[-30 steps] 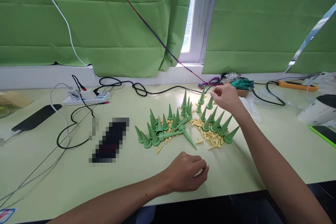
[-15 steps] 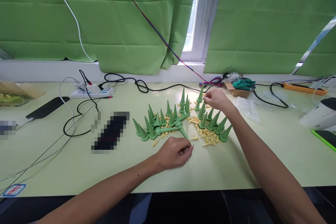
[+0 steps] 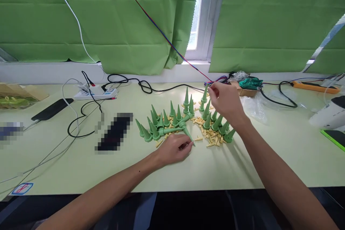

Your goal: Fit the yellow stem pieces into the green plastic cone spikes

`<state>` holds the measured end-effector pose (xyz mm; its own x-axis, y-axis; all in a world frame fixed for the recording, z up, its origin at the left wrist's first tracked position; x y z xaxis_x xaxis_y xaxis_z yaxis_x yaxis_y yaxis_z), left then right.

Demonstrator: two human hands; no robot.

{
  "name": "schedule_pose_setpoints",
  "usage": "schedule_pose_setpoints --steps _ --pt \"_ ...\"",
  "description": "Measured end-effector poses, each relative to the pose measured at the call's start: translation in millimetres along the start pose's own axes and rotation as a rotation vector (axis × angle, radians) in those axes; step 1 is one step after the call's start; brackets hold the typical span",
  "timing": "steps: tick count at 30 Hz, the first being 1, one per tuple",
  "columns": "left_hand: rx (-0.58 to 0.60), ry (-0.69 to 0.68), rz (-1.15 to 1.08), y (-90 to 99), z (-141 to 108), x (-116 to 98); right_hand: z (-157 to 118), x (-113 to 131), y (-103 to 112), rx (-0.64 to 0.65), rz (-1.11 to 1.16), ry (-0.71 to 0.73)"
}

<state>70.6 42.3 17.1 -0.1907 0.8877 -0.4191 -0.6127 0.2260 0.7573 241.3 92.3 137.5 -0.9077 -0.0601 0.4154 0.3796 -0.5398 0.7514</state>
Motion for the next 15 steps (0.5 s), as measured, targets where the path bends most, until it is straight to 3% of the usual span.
schedule_pose_setpoints --steps 2,6,10,15 --pt "-0.001 -0.005 0.0 0.7 0 0 -19 24 -6 0.055 0.046 0.049" --pt "-0.021 -0.025 0.009 5.1 0 -2 -56 56 -51 0.329 0.012 0.184" --pt "-0.011 -0.102 0.005 12.9 0 -8 -75 53 -92 0.484 -0.07 0.232" --pt "0.01 -0.088 0.021 20.2 -4 -8 -79 42 -106 0.512 -0.106 0.187"
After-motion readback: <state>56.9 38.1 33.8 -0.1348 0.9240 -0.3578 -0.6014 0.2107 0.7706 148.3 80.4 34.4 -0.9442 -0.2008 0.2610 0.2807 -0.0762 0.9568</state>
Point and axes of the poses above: each hand's wrist, its own z-axis towards the middle knuckle, its own y-axis out of the back of the hand, x = y × z, the point moved 8 cm from there along z, towards the middle knuckle, and after that the axes turned 10 degrees about -y, right-handed, at the moved point
